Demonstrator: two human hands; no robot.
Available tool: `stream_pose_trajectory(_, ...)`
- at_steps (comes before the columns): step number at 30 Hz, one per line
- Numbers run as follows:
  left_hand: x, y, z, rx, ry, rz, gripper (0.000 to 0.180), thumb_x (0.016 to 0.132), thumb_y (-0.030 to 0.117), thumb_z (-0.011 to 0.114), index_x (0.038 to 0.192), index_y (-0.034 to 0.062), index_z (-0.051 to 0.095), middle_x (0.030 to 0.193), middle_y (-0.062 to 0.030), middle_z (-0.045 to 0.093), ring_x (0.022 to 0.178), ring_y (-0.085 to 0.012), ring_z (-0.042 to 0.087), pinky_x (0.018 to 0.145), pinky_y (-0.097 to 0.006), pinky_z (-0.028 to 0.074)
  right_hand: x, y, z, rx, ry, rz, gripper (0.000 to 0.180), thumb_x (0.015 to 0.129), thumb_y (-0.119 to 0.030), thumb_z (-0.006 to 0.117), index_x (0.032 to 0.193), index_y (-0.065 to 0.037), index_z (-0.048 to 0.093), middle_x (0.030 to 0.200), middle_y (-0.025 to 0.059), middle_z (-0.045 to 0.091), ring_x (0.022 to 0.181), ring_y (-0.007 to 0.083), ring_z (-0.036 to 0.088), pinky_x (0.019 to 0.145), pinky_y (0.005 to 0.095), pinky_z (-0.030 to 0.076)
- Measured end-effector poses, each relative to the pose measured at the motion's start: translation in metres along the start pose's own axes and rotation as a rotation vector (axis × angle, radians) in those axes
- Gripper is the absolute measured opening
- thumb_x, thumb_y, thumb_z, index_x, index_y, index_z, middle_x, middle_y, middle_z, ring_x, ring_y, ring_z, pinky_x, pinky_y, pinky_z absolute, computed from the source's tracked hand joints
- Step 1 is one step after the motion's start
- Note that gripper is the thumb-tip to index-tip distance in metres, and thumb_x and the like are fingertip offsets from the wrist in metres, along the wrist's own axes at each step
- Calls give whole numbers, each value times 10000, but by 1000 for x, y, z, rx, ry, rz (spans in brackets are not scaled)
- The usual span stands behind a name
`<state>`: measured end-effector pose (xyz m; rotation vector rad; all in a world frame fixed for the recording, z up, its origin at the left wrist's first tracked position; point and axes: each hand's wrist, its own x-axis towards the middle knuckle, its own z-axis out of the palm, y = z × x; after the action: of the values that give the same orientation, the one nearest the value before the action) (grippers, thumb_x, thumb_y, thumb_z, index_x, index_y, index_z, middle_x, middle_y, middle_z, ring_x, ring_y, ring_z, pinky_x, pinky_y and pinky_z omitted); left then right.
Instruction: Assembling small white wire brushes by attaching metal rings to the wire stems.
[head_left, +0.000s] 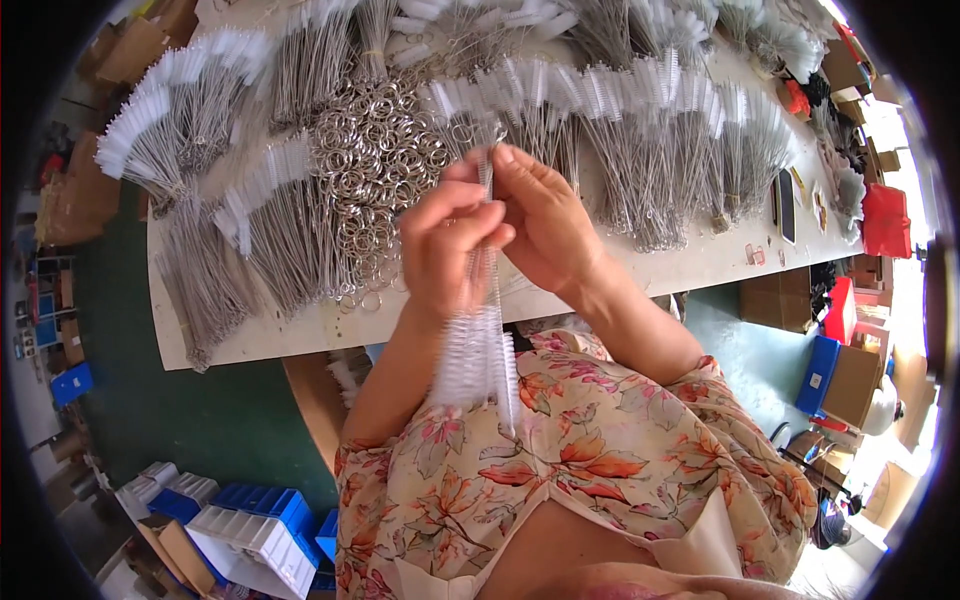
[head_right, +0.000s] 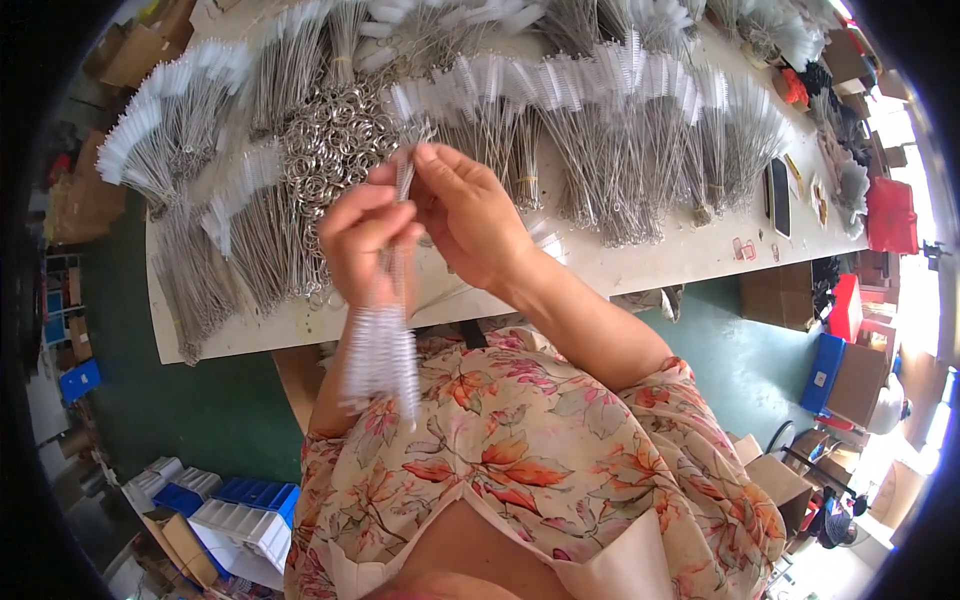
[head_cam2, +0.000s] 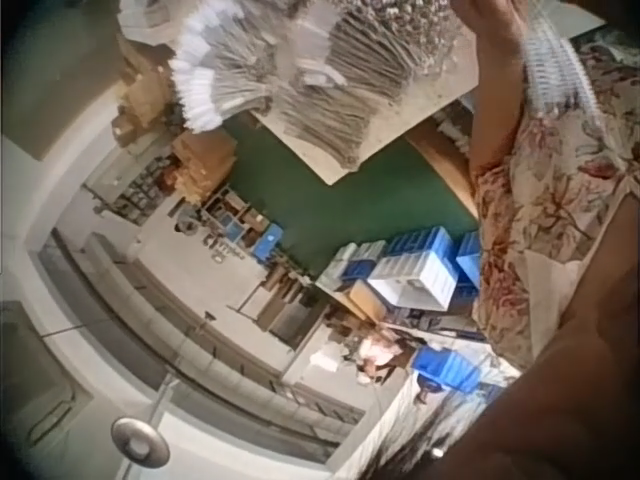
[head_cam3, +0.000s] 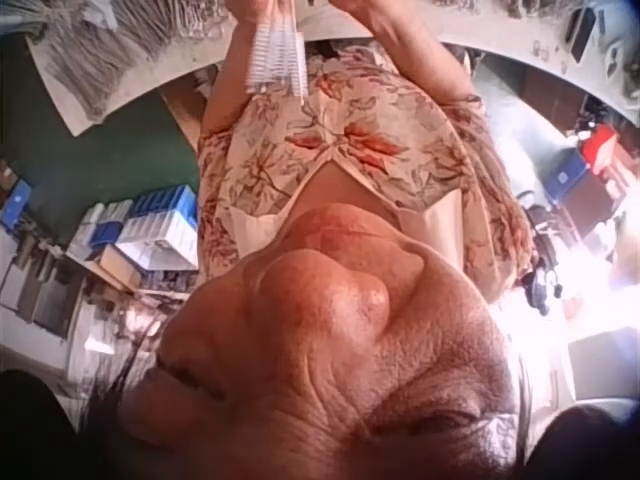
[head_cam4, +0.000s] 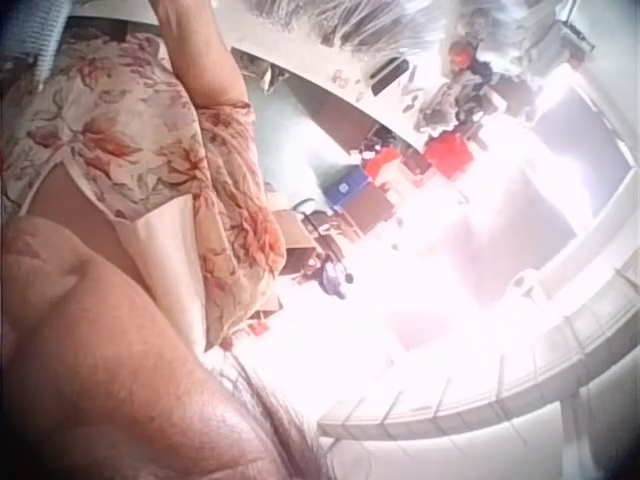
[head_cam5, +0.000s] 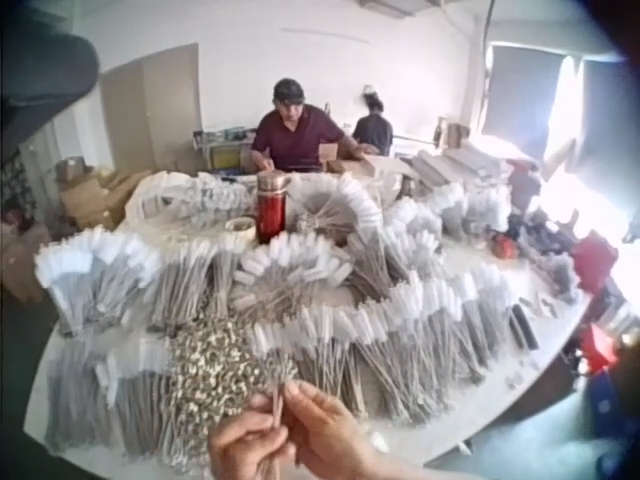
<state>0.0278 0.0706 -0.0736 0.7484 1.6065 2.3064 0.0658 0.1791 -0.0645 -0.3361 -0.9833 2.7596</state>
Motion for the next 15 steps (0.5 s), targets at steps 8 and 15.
stream_pose_trajectory(8, 25, 20, -56, 715, -83, 697, 708, 644, 345, 787, 1201, 18, 498, 1192, -157, 460, 1075, -285, 478, 860, -382, 420, -10, -40, 13, -469, -99, 92, 190, 937, -208, 479, 956, -50, 583, 693, -13, 557, 556, 54, 435, 563, 204, 419)
stream_pose_trajectory(15, 20, 26, -44, 12, -555, 56, 927, 632, 346, 797, 1340, 8, 301, 1348, -166, 366, 1191, -276, 423, 968, -389, 352, -28, -24, 32, -1136, -324, -24, 150, 914, -108, 501, 873, 28, 547, 708, 34, 543, 659, 83, 485, 594, 239, 418)
